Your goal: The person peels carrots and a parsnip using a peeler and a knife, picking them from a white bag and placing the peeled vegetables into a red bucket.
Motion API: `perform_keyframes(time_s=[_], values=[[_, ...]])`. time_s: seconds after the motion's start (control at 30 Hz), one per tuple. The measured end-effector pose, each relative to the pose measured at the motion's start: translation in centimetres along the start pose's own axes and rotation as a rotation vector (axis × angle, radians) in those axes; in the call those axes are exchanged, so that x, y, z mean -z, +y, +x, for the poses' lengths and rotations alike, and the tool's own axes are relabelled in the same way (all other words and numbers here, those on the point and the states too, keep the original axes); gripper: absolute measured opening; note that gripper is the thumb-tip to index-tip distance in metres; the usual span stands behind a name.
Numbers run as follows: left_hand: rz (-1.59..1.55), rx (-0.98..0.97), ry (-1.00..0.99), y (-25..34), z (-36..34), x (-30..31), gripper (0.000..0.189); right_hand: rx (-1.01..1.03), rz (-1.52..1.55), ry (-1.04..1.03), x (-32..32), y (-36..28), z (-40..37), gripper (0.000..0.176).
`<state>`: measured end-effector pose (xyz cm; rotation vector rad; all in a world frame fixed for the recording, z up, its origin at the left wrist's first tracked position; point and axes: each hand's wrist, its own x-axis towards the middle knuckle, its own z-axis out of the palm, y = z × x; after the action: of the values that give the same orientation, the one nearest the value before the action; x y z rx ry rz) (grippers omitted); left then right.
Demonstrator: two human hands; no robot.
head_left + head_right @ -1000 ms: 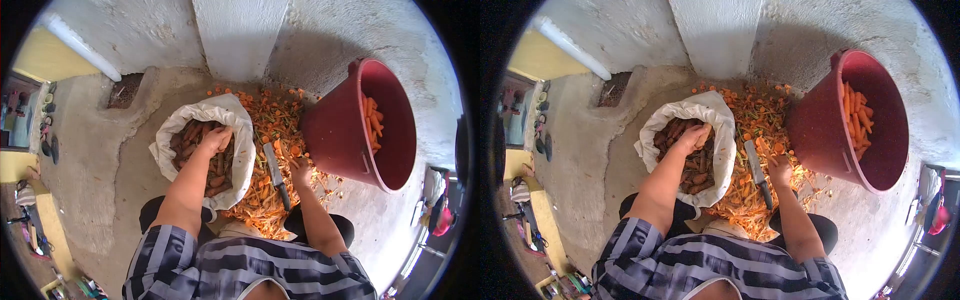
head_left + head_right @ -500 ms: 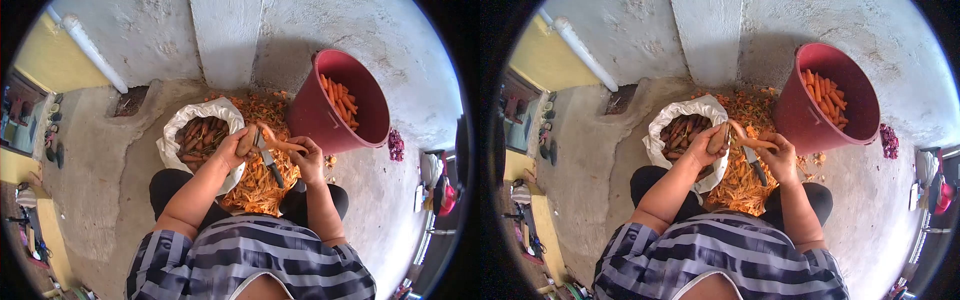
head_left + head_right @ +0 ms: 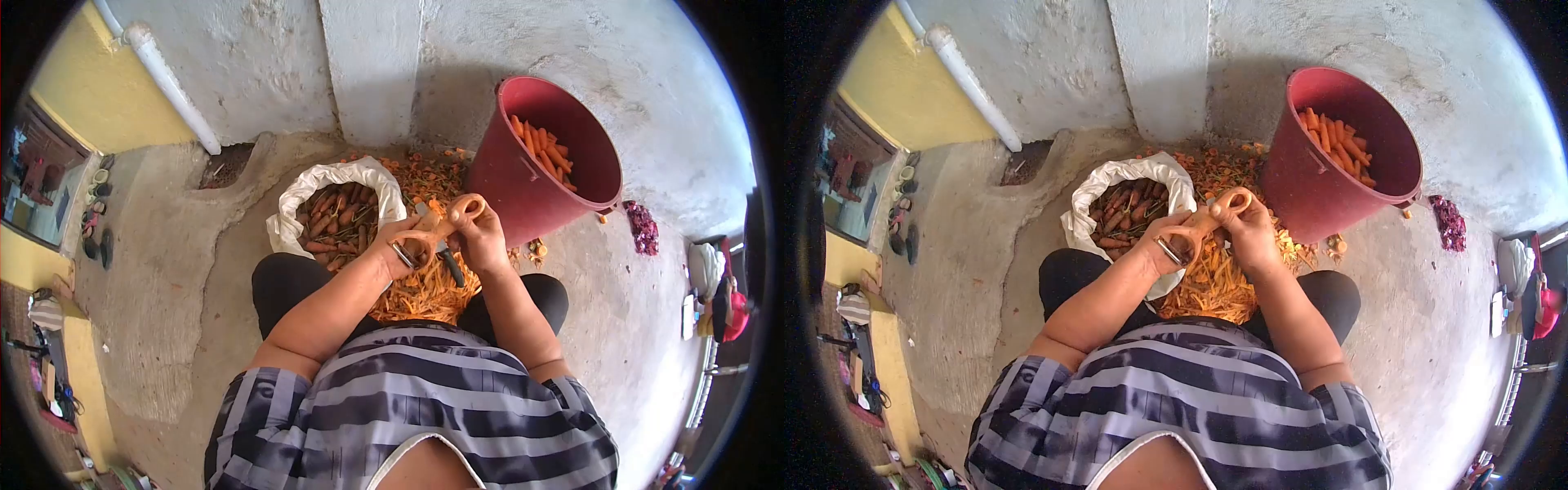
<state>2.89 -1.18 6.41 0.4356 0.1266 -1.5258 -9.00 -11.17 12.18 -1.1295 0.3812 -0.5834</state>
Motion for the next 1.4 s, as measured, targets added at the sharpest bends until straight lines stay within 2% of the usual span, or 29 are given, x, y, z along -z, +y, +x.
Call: perform_keyframes(time_s=[0.1, 0.13, 0.23, 0.3, 0.37, 0.43, 0.5, 0.53, 0.6, 0.63, 0.7, 0.73, 0.8, 0.87, 0.9, 0.97, 1.03, 1.1, 1.13, 1.17, 1.23, 1.27, 1.3, 1.33, 1.37, 1.4], values=[[0.136, 0.016, -0.062, -1.0, -0.1, 0.3, 0.026, -0.11, 0.219, 0.021, 1.3, 0.7, 0.6, 0.012], [0.181, -0.019, 0.04, -1.4, -0.3, 0.1, 0.022, -0.14, 0.301, 0.025, 2.2, 1.2, 1.1, 0.011], [0.282, 0.075, 0.015, -1.6, -2.0, -0.9, 0.026, -0.129, 0.248, 0.221, 5.9, 1.6, 3.2, 0.011], [0.313, 0.095, 0.016, -1.9, -2.7, -0.9, 0.028, 0.049, -0.142, 0.371, 11.4, 3.9, 5.5, 0.012], [0.306, 0.084, 0.043, -1.9, -3.6, -1.4, 0.03, -0.026, -0.14, 0.638, 11.9, 2.5, 4.6, 0.011], [0.237, 0.093, 0.021, -1.5, -3.0, -0.5, 0.029, 0.114, 0.007, 0.508, 10.3, 1.0, 3.2, 0.008], [0.151, 0.097, 0.013, -1.4, -2.7, 0.0, 0.028, 0.099, 0.1, 0.362, 6.4, -0.4, 1.4, 0.007], [0.224, 0.058, 0.023, -1.5, -2.6, -0.1, 0.027, 0.071, 0.127, 0.191, 5.3, -0.3, 0.5, 0.008], [0.374, -0.014, 0.042, -2.0, -2.4, -0.4, 0.027, -0.056, 0.203, -0.023, 1.8, -0.5, -1.8, 0.009], [0.291, -0.01, 0.01, -2.2, -2.4, -0.6, 0.026, -0.029, 0.112, -0.027, 0.4, -0.4, -2.4, 0.011], [0.123, -0.005, -0.052, -2.7, -3.0, -1.4, 0.026, -0.101, 0.17, -0.084, 1.5, 0.6, -1.4, 0.011], [0.188, -0.041, 0.024, -3.1, -4.0, -3.5, 0.026, -0.11, 0.175, -0.053, 2.1, 1.1, -0.8, 0.011], [0.218, 0.043, -0.005, -2.9, -3.9, -1.9, 0.026, -0.133, 0.186, 0.012, 3.7, 1.9, 0.5, 0.011], [0.248, 0.129, -0.037, -2.6, -3.6, -0.5, 0.027, 0.028, 0.013, 0.286, 7.4, 2.2, 3.2, 0.011], [0.238, 0.124, -0.012, -2.7, -3.6, -0.3, 0.026, 0.016, -0.123, 0.445, 9.7, 2.7, 4.3, 0.01], [0.219, 0.113, 0.043, -2.6, -3.7, 0.1, 0.024, 0.066, -0.051, 0.428, 9.9, 1.3, 3.1, 0.01], [0.201, 0.094, 0.065, -2.3, -3.6, 0.1, 0.024, 0.042, 0.073, 0.333, 6.6, 0.0, 1.1, 0.009], [0.156, 0.099, 0.08, -2.1, -3.3, 0.1, 0.025, -0.034, 0.097, 0.165, 3.2, -0.1, -1.1, 0.009], [0.324, -0.035, 0.101, -2.6, -3.1, 0.0, 0.025, -0.095, 0.213, 0.007, 2.3, 0.6, -1.8, 0.01], [0.265, -0.015, 0.124, -2.8, -3.0, -0.2, 0.025, -0.146, 0.191, -0.075, 1.3, 0.9, -2.6, 0.009], [0.15, 0.022, 0.17, -3.1, -3.0, -0.5, 0.026, -0.194, 0.242, -0.129, 2.1, 1.9, -1.7, 0.01], [0.282, -0.031, 0.06, -3.3, -2.8, 0.2, 0.028, -0.175, 0.268, -0.07, 2.8, 2.3, -0.9, 0.01], [0.277, 0.033, 0.035, -3.3, -3.0, 0.2, 0.028, -0.155, 0.294, -0.012, 4.2, 2.6, 0.2, 0.01], [0.271, 0.098, 0.011, -3.3, -3.2, 0.3, 0.028, -0.104, 0.261, 0.134, 6.4, 3.1, 1.7, 0.01], [0.265, 0.163, -0.014, -3.4, -3.3, 0.3, 0.028, -0.02, 0.043, 0.289, 7.8, 3.0, 2.5, 0.008], [0.284, 0.188, 0.002, -3.5, -3.3, 0.3, 0.027, 0.002, -0.03, 0.445, 9.6, 3.6, 3.5, 0.008]])
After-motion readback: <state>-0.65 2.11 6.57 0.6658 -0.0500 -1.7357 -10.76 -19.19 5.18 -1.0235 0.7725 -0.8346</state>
